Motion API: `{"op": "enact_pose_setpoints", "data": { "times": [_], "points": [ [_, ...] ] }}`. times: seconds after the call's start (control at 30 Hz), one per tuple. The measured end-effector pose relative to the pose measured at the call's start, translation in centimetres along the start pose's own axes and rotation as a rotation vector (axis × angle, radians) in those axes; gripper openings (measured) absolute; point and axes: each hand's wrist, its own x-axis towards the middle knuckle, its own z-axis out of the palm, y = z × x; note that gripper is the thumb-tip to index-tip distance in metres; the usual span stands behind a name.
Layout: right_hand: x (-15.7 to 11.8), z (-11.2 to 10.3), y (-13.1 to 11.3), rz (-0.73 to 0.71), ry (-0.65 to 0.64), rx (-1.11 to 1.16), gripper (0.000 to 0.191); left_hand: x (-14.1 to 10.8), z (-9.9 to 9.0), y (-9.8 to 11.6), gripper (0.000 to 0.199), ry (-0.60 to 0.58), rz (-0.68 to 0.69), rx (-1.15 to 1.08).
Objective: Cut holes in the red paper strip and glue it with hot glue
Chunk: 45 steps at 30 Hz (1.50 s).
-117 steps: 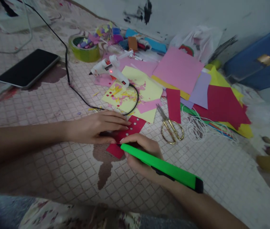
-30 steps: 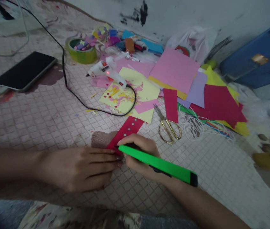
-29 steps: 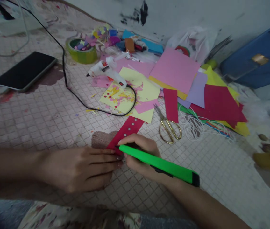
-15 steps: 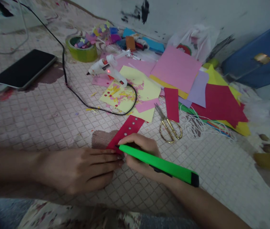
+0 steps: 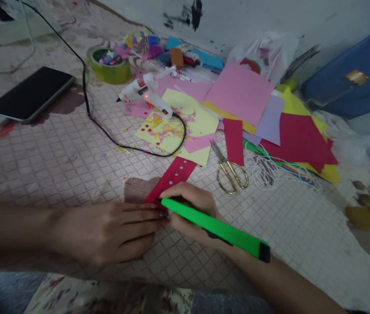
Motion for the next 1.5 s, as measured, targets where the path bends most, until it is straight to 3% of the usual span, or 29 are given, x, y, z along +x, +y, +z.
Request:
{"op": "enact_pose_setpoints", "data": {
  "times": [0.1, 0.53, 1.13, 1.5],
  "points": [
    [0.24, 0.07, -0.54, 0.015, 0.079, -0.029, 0.027, -0.08, 0.06, 0.02, 0.03, 0.017, -0.002, 0.0],
    [0.46, 0.28, -0.83, -0.015, 0.08, -0.09, 0.027, -0.01, 0.06, 0.07, 0.033, 0.025, -0.011, -0.009],
    [-0.17, 0.33, -0.23, 0.031, 0.043, -0.051, 0.034, 0.07, 0.25, -0.03, 0.031, 0.034, -0.008, -0.028],
    [-0.2, -0.05, -0.21, -0.017, -0.067, -0.048, 0.033, 0.03, 0.1, -0.07, 0.028, 0.013, -0.008, -0.059]
  ]
}}
